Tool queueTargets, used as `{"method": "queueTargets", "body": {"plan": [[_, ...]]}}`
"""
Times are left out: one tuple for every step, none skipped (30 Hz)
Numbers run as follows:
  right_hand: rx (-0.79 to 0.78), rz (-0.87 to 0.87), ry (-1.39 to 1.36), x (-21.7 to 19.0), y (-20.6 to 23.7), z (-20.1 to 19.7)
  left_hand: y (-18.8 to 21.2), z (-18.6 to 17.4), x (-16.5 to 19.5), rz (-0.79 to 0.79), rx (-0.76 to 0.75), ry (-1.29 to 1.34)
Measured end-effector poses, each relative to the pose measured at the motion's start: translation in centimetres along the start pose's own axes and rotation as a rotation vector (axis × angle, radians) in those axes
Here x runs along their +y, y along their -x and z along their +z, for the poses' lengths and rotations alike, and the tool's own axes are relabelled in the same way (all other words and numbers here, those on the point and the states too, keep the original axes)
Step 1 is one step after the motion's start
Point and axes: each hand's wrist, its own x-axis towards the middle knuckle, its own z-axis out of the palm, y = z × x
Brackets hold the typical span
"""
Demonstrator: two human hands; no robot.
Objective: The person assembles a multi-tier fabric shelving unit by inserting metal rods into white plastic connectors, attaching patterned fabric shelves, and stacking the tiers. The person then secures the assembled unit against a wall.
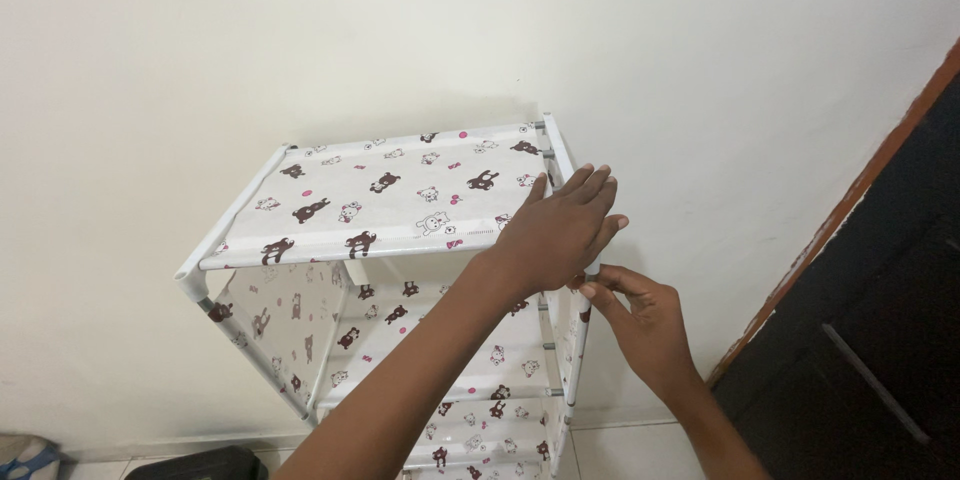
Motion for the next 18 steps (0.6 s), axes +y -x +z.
{"method": "queueTargets", "body": {"plan": [[0.002, 0.022, 0.000, 0.1, 0.0, 0.0, 0.1, 0.0, 0.1, 0.004, 0.011, -0.001], [0.005, 0.044, 0.000, 0.3, 0.0, -0.1, 0.2, 0.1, 0.2, 0.009, 0.022, -0.002], [0.004, 0.019, -0.018, 0.4, 0.1, -0.1, 0.3, 0.1, 0.3, 0.006, 0.029, -0.011], [0.003, -0.005, -0.035, 0.6, 0.1, -0.1, 0.4, 0.2, 0.4, 0.004, 0.036, -0.020], [0.003, -0.029, -0.053, 0.8, 0.2, -0.2, 0.5, 0.4, 0.4, 0.002, 0.043, -0.028], [0.006, -0.023, -0.040, 0.9, 0.2, -0.2, 0.6, 0.5, 0.4, 0.017, 0.041, -0.027], [0.006, -0.019, -0.025, 1.0, 0.3, -0.2, 0.7, 0.6, 0.4, 0.028, 0.043, -0.025], [0.001, -0.020, -0.011, 1.2, 0.2, -0.2, 0.7, 0.7, 0.3, 0.037, 0.051, -0.028], [0.009, -0.015, -0.015, 1.3, 0.2, -0.2, 0.7, 0.8, 0.2, 0.037, 0.058, -0.032], [0.019, -0.008, -0.020, 1.3, 0.2, -0.1, 0.7, 0.9, 0.1, 0.040, 0.064, -0.034], [0.030, 0.000, -0.022, 1.4, 0.2, -0.1, 0.7, 1.0, 0.0, 0.043, 0.069, -0.034], [0.025, -0.009, -0.021, 1.4, 0.2, -0.1, 0.7, 1.1, 0.0, 0.038, 0.058, -0.021], [0.019, -0.023, -0.021, 1.4, 0.2, -0.1, 0.6, 1.1, 0.0, 0.032, 0.050, -0.011], [0.013, -0.035, -0.022, 1.4, 0.2, 0.0, 0.6, 1.1, -0.1, 0.028, 0.041, -0.002], [0.015, -0.034, -0.018, 1.3, 0.2, 0.0, 0.5, 1.1, -0.1, 0.028, 0.043, -0.007], [0.018, -0.034, -0.014, 1.3, 0.3, 0.1, 0.5, 1.0, -0.1, 0.030, 0.046, -0.014], [0.022, -0.033, -0.011, 1.2, 0.3, 0.2, 0.5, 1.0, -0.1, 0.032, 0.048, -0.019], [0.018, -0.035, -0.009, 1.2, 0.4, 0.2, 0.5, 0.9, -0.1, 0.025, 0.041, -0.025]]}}
